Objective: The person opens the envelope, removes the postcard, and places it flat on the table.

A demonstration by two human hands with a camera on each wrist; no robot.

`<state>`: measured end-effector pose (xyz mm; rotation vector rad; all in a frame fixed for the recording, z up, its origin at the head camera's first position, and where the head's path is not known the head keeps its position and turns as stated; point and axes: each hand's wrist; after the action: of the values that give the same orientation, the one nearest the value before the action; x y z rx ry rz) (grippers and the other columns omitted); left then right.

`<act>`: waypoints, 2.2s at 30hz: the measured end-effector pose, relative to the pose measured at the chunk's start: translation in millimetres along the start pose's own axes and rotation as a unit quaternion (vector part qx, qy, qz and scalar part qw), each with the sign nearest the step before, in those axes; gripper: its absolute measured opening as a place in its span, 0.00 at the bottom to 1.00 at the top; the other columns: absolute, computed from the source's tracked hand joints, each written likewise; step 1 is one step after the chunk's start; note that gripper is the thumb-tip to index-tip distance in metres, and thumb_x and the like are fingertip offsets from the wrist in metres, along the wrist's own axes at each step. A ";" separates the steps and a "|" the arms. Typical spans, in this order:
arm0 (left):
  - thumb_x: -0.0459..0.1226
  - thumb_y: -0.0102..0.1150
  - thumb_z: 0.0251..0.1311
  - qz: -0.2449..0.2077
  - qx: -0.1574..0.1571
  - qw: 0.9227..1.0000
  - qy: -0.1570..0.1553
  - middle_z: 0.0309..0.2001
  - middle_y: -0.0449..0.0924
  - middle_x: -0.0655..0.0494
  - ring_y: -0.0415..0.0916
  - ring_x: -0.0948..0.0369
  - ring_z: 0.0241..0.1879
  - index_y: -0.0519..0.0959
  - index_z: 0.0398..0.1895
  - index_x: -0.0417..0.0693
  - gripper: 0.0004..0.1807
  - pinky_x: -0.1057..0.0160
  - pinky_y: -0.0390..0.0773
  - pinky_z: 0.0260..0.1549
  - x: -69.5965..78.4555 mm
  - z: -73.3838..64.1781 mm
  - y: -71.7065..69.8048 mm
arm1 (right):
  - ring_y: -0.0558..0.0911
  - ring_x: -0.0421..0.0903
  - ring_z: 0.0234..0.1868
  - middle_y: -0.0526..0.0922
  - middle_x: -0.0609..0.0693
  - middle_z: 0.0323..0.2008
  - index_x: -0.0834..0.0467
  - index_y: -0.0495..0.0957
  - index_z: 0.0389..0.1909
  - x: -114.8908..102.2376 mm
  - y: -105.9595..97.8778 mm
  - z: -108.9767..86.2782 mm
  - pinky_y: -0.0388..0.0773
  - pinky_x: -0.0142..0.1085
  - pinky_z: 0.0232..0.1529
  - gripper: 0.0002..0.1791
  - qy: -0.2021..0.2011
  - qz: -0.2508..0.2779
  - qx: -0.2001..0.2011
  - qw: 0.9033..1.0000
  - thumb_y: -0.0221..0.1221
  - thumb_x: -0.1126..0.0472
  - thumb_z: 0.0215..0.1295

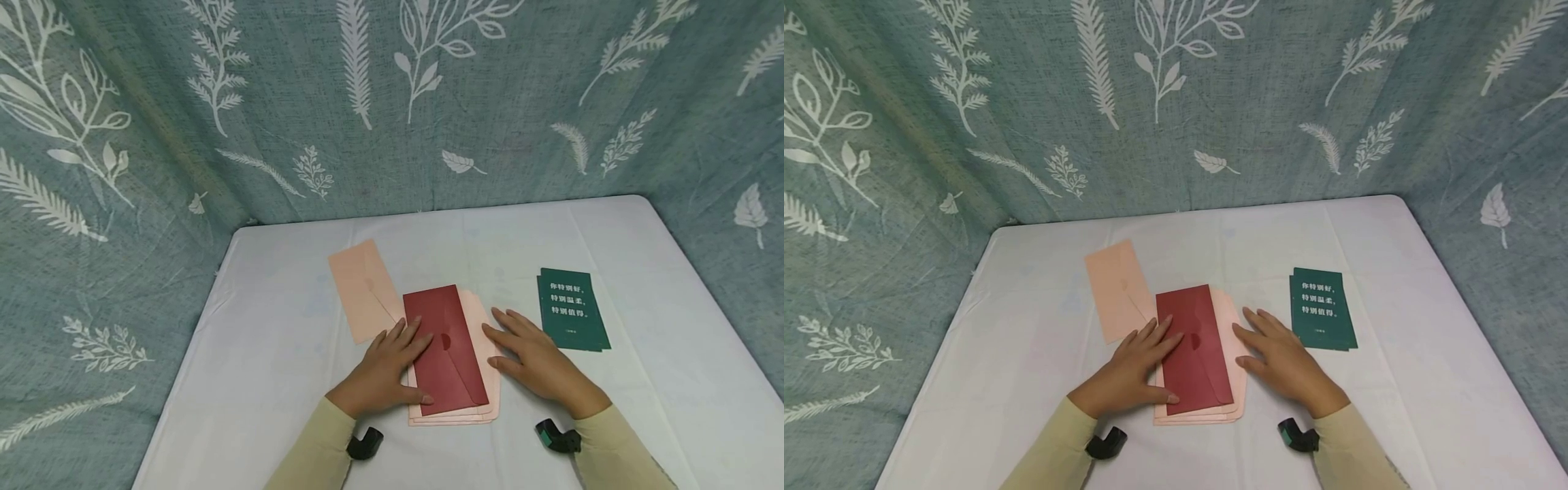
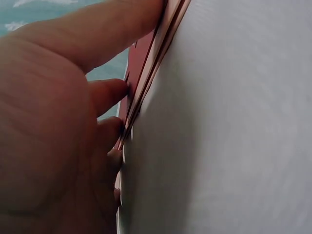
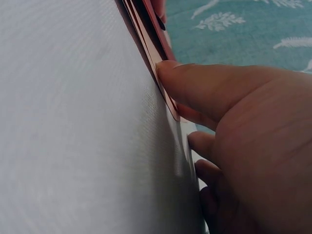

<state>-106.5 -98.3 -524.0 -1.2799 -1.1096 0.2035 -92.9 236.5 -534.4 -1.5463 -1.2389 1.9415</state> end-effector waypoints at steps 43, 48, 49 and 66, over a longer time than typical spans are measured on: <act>0.65 0.69 0.66 -0.007 -0.030 0.999 -0.008 0.90 0.34 0.54 0.25 0.50 0.86 0.55 0.89 0.52 0.57 0.38 0.33 0.79 1.0 -1.5 -0.2 | 0.56 0.57 0.84 0.59 0.58 0.85 0.63 0.63 0.84 -48.4 39.7 3.6 0.58 0.57 0.78 0.45 -0.077 -0.055 -0.021 0.995 0.67 0.46 0.76; 0.65 0.70 0.66 -0.006 -0.031 0.999 -0.007 0.90 0.34 0.53 0.25 0.50 0.86 0.55 0.89 0.52 0.57 0.38 0.33 0.79 1.0 -1.7 -0.4 | 0.56 0.57 0.84 0.59 0.57 0.85 0.63 0.63 0.84 -49.7 38.4 3.8 0.59 0.57 0.78 0.43 -0.069 -0.035 -0.025 0.997 0.66 0.50 0.77; 0.65 0.70 0.66 -0.005 -0.032 0.999 -0.007 0.90 0.34 0.53 0.25 0.50 0.86 0.55 0.89 0.52 0.57 0.38 0.33 0.79 1.2 -1.8 -0.5 | 0.56 0.57 0.84 0.59 0.57 0.85 0.63 0.63 0.84 -49.8 38.2 3.9 0.59 0.57 0.77 0.42 -0.067 -0.031 -0.025 0.997 0.66 0.50 0.77; 0.65 0.69 0.66 -0.005 -0.034 0.999 -0.008 0.90 0.32 0.54 0.24 0.50 0.86 0.54 0.90 0.53 0.57 0.39 0.33 0.79 1.9 -1.6 -1.0 | 0.60 0.57 0.83 0.60 0.55 0.84 0.63 0.64 0.83 -49.7 35.2 4.2 0.63 0.59 0.76 0.38 -0.060 -0.010 -0.019 0.998 0.63 0.54 0.78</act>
<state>-104.9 -98.4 -521.9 -1.3354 -1.1456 0.1694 -72.1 179.1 -533.2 -1.4481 -1.3413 2.0363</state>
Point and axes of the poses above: each hand's wrist, its own z-axis towards the middle knuckle, its own y-axis out of the palm, x = y × z
